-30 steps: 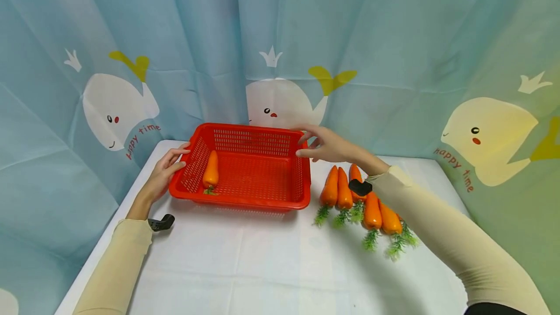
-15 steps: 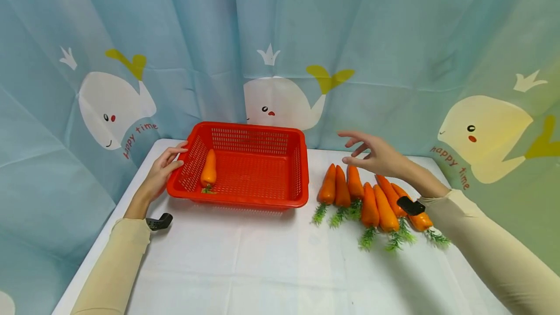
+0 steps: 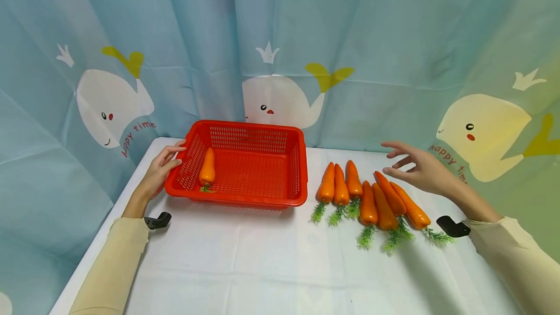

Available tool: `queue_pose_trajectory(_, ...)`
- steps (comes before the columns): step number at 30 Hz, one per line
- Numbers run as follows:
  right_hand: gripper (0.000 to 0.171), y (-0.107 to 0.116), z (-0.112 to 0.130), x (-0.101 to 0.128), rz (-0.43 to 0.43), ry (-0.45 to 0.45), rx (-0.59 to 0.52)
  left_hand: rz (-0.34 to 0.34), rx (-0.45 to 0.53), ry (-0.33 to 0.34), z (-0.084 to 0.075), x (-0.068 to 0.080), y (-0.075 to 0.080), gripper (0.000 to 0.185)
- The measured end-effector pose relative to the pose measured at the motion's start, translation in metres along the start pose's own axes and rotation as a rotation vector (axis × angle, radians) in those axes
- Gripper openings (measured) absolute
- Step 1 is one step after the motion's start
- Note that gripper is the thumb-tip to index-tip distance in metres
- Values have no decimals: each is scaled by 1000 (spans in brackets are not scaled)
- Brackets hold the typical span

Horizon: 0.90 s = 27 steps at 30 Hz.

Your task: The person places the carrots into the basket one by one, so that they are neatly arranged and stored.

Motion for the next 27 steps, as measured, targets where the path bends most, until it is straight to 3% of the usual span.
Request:
queue_pose_trajectory(14,64,5,-44,23,7,-56,-7,10,17,-12,0,0,-1,40)
queue_pose_trajectory(19,62,3,-61,28,69,-82,-29,12,30,-15,-2,0,-2,40)
queue_pose_trajectory(27,60,-14,-98,44,239,-249,-179,11,37,-9,0,0,-1,39)
Point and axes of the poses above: each hand's wrist, its own x-axis away from the middle knuckle, its own y-axis out of the back of the hand, z = x × y, the point moved 4 cm from there along -x, towards the middle knuckle, and after that the axes turned 4 degrees about -z, right-handed, at the moved point
